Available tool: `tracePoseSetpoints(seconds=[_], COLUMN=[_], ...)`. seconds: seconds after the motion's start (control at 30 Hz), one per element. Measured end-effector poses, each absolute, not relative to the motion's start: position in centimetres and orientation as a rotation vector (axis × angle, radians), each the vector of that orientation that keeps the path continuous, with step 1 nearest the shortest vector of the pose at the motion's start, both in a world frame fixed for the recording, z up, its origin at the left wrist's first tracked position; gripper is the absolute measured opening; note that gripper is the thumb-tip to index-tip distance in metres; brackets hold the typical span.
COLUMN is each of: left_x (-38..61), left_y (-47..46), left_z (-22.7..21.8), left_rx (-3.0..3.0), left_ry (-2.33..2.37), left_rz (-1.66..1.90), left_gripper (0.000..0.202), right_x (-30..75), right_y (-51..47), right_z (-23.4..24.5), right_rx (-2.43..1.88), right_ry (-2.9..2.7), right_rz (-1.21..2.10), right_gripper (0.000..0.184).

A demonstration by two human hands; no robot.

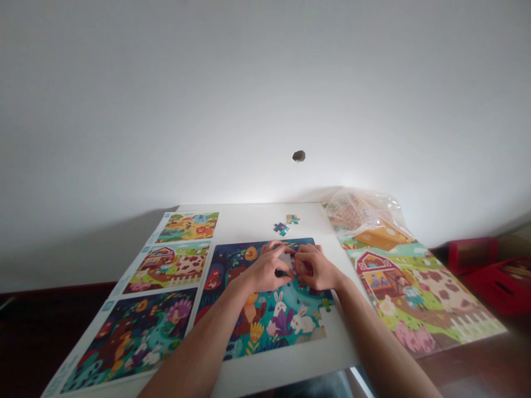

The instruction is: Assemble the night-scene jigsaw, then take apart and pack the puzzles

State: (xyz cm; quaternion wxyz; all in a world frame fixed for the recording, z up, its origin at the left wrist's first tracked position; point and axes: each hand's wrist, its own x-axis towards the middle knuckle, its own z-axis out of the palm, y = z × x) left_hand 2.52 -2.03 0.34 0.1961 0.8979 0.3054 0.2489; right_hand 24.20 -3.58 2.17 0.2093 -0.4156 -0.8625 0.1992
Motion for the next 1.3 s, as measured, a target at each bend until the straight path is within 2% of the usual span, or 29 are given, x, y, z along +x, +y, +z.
tracePoseSetpoints(seconds=[0.07, 0.33, 0.47, 0.63, 0.83, 1.07, 1.2, 1.3], left_x=[2.5, 2.8, 2.9, 2.3, 1.8, 1.5, 1.6, 1.7], left_y=[-2.0, -2.2, -1.8, -0.6, -0.3, 0.1, 0.3, 0.4], left_z=[0.3, 0.9, 0.7, -0.4, -1.2, -1.5, -1.1, -1.0], left_rx=[2.510, 2.506, 2.452, 2.278, 2.239, 2.177, 2.010, 1.982], left_ry=[0.856, 0.895, 1.189, 1.632, 1.693, 1.657, 1.546, 1.453], left_rz=[0.696, 0.742, 0.869, 1.025, 1.066, 1.204, 1.375, 1.331], left_gripper=[0.008, 0.010, 0.018, 0.034, 0.043, 0.038, 0.034, 0.030], right_x=[24.2, 23.1, 22.5, 21.2, 18.3, 18.1, 19.5, 20.0], right_y=[-3.7, -3.2, -2.2, 0.0, 3.2, 3.7, 0.9, -1.3], right_z=[2.2, 1.1, 0.6, 1.4, 1.5, 1.3, 1.0, 0.2], right_rx=[-1.151, -1.405, -1.632, -1.915, -2.025, -1.908, -1.538, -1.315], right_ry=[-2.392, -2.094, -2.001, -1.906, -1.879, -1.824, -1.826, -1.847], right_rz=[0.547, 0.348, 0.250, 0.197, 0.233, 0.220, 0.355, 0.418], right_gripper=[0.012, 0.023, 0.038, 0.044, 0.048, 0.035, 0.036, 0.036])
